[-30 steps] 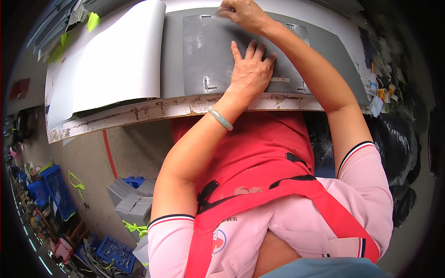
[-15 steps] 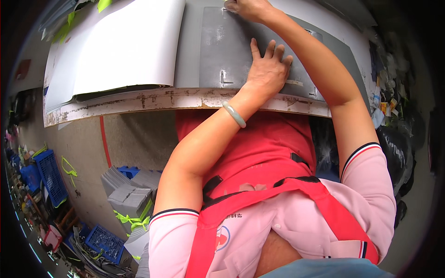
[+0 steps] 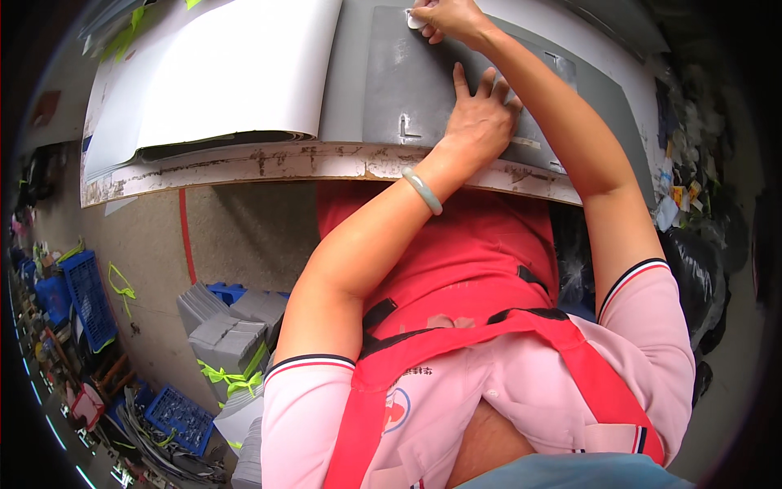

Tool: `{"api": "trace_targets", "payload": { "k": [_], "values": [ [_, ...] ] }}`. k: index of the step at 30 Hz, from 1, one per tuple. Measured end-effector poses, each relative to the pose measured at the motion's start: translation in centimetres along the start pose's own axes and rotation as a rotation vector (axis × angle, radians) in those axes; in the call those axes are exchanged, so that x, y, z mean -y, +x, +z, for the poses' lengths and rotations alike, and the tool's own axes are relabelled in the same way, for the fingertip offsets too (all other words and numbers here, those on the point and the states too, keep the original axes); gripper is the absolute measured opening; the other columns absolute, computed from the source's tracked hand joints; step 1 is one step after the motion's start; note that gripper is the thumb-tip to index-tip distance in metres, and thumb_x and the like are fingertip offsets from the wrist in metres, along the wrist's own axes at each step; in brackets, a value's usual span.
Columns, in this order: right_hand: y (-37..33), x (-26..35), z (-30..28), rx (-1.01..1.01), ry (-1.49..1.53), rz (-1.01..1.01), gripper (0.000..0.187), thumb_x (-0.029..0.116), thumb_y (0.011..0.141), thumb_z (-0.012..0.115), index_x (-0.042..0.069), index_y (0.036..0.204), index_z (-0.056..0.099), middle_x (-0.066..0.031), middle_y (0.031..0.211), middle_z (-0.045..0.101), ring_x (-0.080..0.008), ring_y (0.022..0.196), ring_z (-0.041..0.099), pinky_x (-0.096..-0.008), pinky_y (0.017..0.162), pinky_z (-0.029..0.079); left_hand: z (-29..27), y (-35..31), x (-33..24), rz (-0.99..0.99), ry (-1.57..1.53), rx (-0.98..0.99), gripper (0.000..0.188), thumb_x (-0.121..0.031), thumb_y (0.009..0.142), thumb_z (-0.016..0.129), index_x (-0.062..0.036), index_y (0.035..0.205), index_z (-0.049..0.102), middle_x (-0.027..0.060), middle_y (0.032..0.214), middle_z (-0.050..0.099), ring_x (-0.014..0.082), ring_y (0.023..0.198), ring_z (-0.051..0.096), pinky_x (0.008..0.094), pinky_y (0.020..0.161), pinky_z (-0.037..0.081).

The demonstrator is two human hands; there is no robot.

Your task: The person is seen cleaning and preparing large plastic or metal sheets, possibly for use in a manufacturing or packaging process.

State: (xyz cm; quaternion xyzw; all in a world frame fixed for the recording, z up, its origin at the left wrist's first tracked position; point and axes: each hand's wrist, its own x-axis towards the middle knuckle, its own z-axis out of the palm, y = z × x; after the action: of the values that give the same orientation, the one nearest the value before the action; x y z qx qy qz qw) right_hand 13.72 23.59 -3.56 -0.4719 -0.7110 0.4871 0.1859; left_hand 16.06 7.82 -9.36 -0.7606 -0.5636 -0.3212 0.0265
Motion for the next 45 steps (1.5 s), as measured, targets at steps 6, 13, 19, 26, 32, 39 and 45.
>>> {"api": "trace_targets", "payload": {
  "k": [6,13,19,26,32,39,45],
  "values": [
    [-10.3,1.9,1.7,0.254,-0.135,0.042,0.014,0.015,0.093,0.066,0.001,0.098,0.067,-0.0111,0.080,0.071,-0.0166,0.060,0.064,-0.0326,0.054,0.054,-0.7,0.6,0.7,-0.268,-0.325,0.287,0.029,-0.031,0.096,0.058,-0.0126,0.118,0.063,0.0100,0.129,0.059,0.0319,0.129,0.052,0.0745,0.109,0.030],
    [-13.2,1.4,3.3,0.351,-0.351,-0.049,0.016,0.017,0.093,0.063,0.001,0.091,0.060,-0.0073,0.067,0.065,-0.0100,0.055,0.057,-0.0273,0.046,0.045,0.0,-0.3,0.7,0.055,-0.019,-0.006,0.037,-0.037,0.094,0.056,-0.0202,0.127,0.058,0.0095,0.137,0.054,0.0312,0.137,0.045,0.0730,0.112,0.027],
    [-13.4,1.8,4.2,0.475,-0.483,-0.123,0.019,0.019,0.094,0.065,0.001,0.099,0.062,-0.0093,0.073,0.067,-0.0134,0.055,0.058,-0.0293,0.050,0.047,0.7,-1.2,1.3,0.050,0.004,-0.137,0.038,-0.043,0.097,0.049,-0.0191,0.123,0.064,0.0125,0.140,0.056,0.0353,0.137,0.048,0.0732,0.113,0.024],
    [-14.6,-0.4,3.0,0.254,-0.623,-0.525,0.027,0.033,0.095,0.067,0.011,0.110,0.072,-0.0148,0.092,0.075,-0.0334,0.092,0.072,-0.0450,0.088,0.052,0.8,-0.3,1.2,0.066,0.048,0.003,0.041,-0.045,0.096,0.051,-0.0244,0.130,0.064,0.0107,0.143,0.055,0.0331,0.140,0.045,0.0725,0.112,0.026],
    [-17.7,4.4,4.0,0.251,-0.871,-0.379,0.024,0.031,0.096,0.067,0.011,0.108,0.072,-0.0141,0.100,0.075,-0.0320,0.095,0.071,-0.0480,0.095,0.051,0.6,-0.4,0.9,0.014,0.171,0.030,0.040,-0.045,0.095,0.054,-0.0236,0.128,0.064,0.0085,0.142,0.055,0.0317,0.139,0.045,0.0720,0.110,0.028],
    [-15.0,2.2,2.2,0.193,-0.834,-0.414,0.025,0.029,0.092,0.069,0.008,0.105,0.073,-0.0100,0.095,0.078,-0.0368,0.084,0.071,-0.0452,0.078,0.056,1.8,0.4,1.8,-0.075,-0.276,0.117,0.039,-0.033,0.097,0.055,-0.0186,0.133,0.061,0.0114,0.141,0.056,0.0352,0.137,0.047,0.0558,0.114,0.032],
    [-14.3,-8.8,-13.1,-0.164,-0.212,-0.286,0.014,0.015,0.095,0.071,0.001,0.094,0.071,-0.0005,0.083,0.067,-0.0087,0.076,0.061,-0.0283,0.066,0.053,-2.8,1.3,-1.7,-0.003,-0.034,0.269,0.030,-0.027,0.099,0.058,-0.0102,0.122,0.067,0.0155,0.139,0.055,0.0350,0.137,0.046,0.0704,0.114,0.028]
  ]
}}
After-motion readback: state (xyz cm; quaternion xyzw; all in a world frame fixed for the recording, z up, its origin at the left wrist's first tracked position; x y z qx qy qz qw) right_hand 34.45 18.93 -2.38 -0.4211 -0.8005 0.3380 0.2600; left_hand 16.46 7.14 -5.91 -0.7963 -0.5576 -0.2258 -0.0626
